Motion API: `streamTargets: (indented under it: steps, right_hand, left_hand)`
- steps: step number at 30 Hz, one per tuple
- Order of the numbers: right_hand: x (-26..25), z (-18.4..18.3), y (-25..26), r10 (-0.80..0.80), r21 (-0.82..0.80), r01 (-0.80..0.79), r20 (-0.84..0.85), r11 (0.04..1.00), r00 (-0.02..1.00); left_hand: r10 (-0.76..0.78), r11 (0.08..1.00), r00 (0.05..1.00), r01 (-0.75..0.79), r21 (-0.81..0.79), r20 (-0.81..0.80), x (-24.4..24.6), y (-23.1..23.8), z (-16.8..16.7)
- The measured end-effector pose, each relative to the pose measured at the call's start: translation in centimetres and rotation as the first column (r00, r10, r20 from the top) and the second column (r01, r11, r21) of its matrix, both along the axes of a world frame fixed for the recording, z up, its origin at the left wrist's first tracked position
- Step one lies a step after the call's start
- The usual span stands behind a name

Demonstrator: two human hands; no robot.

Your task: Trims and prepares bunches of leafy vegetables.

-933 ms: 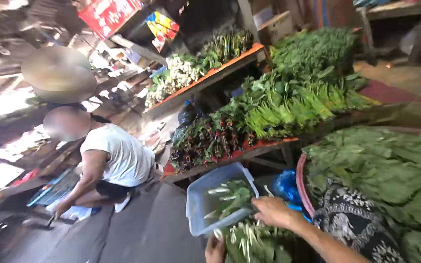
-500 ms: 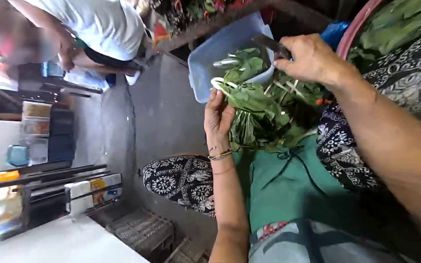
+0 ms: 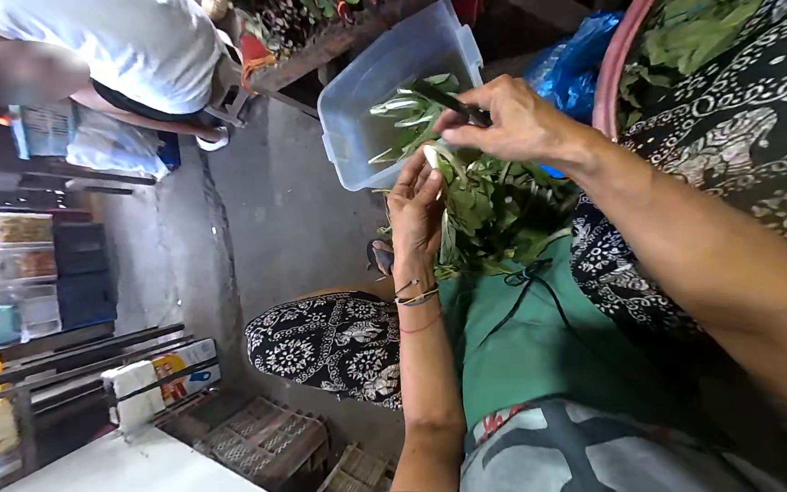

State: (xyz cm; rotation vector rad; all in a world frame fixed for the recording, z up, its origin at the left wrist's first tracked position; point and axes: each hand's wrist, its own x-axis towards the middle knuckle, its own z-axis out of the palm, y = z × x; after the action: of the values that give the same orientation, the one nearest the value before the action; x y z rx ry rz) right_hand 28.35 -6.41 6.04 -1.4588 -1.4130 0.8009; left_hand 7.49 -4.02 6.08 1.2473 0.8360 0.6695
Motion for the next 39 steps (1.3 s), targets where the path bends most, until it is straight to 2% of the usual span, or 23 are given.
streamTargets:
  steps: [4, 6, 9, 11, 12, 13, 14, 15, 16, 17, 18, 20, 22, 25, 28, 30, 34, 39]
  right_hand:
    - [-0.3, -0.1, 0.2, 0.092, -0.101, -0.088, 0.036, 0.991, 0.995]
    - [-0.2, 0.3, 0.1, 0.094, -0.147, -0.089, 0.03, 0.985, 0.995]
    - [-0.4, 0.2, 0.1, 0.162, -0.142, -0.142, 0.135, 0.98, 0.978]
    - [-0.5, -0.2, 0.0, 0.205, -0.124, -0.174, 0.316, 0.977, 0.926]
    - [-0.6, -0.3, -0.1, 0.213, -0.138, -0.171, 0.405, 0.976, 0.889]
    - [-0.5, -0.2, -0.2, 0.214, -0.165, -0.153, 0.469, 0.974, 0.857]
    - [-0.4, -0.2, -0.3, 0.21, -0.196, -0.126, 0.5, 0.972, 0.84]
    - [-0.1, -0.3, -0.3, 0.193, -0.223, -0.091, 0.495, 0.971, 0.847]
    - [0.3, -0.2, -0.2, 0.179, -0.263, -0.058, 0.465, 0.963, 0.867]
    - [0.8, -0.2, 0.0, 0.156, -0.286, -0.027, 0.439, 0.958, 0.885]
    - [1.1, -0.3, 0.1, 0.122, -0.293, 0.007, 0.421, 0.956, 0.899]
    - [1.3, 0.0, 0.2, 0.042, -0.289, 0.085, 0.407, 0.953, 0.912]
    - [1.3, 0.5, 0.2, 0.005, -0.318, 0.156, 0.451, 0.935, 0.892]
    - [1.2, 0.6, -0.1, 0.07, -0.459, 0.213, 0.526, 0.862, 0.848]
    - [0.8, 0.5, 0.1, 0.146, -0.555, 0.224, 0.544, 0.801, 0.827]
    - [0.6, 0.6, 0.2, 0.167, -0.565, 0.209, 0.541, 0.798, 0.824]
    - [0.6, 0.8, 0.3, 0.177, -0.565, 0.201, 0.543, 0.8, 0.821]
    - [0.5, 0.8, 0.1, 0.111, -0.527, 0.221, 0.526, 0.821, 0.843]
  left_hand:
    - [-0.024, 0.994, 0.989, 0.04, 0.102, -0.145, 0.3, -0.2, -0.2]
    - [-0.076, 0.953, 0.971, 0.137, 0.271, -0.225, -0.3, -0.1, -0.6]
    - [-0.035, 0.739, 0.908, 0.305, 0.601, -0.418, -1.8, 0.3, -0.7]
    - [0.132, 0.579, 0.825, 0.386, 0.718, -0.55, -2.3, 0.4, -0.4]
    - [0.202, 0.559, 0.788, 0.395, 0.729, -0.581, -2.7, 0.6, -0.3]
    - [0.227, 0.605, 0.776, 0.361, 0.709, -0.589, -3.1, 1.0, -0.3]
    - [0.196, 0.728, 0.808, 0.26, 0.634, -0.556, -3.3, 1.5, -0.3]
    - [0.154, 0.873, 0.88, 0.092, 0.479, -0.45, -3.6, 1.9, -0.2]
    - [0.157, 0.966, 0.947, -0.088, 0.242, -0.282, -3.7, 2.1, -0.2]
    - [0.18, 0.984, 0.979, -0.18, 0.003, -0.1, -4.0, 2.4, -0.3]
    - [0.211, 0.963, 0.976, -0.198, -0.181, 0.056, -4.3, 2.6, -0.5]
    - [0.271, 0.919, 0.944, -0.197, -0.342, 0.186, -4.4, 3.0, -1.0]
    - [0.303, 0.902, 0.936, -0.222, -0.371, 0.178, -3.9, 3.3, -1.2]
    - [0.286, 0.904, 0.945, -0.211, -0.372, 0.16, -3.5, 3.5, -1.4]
    - [0.238, 0.911, 0.934, -0.12, -0.395, 0.265, -3.3, 3.7, -1.7]
    - [0.217, 0.901, 0.917, -0.056, -0.43, 0.335, -3.2, 3.7, -1.9]
    - [0.182, 0.902, 0.92, -0.016, -0.432, 0.346, -2.9, 3.6, -2.3]
    - [0.174, 0.878, 0.895, 0.047, -0.476, 0.411, -2.7, 3.2, -2.5]
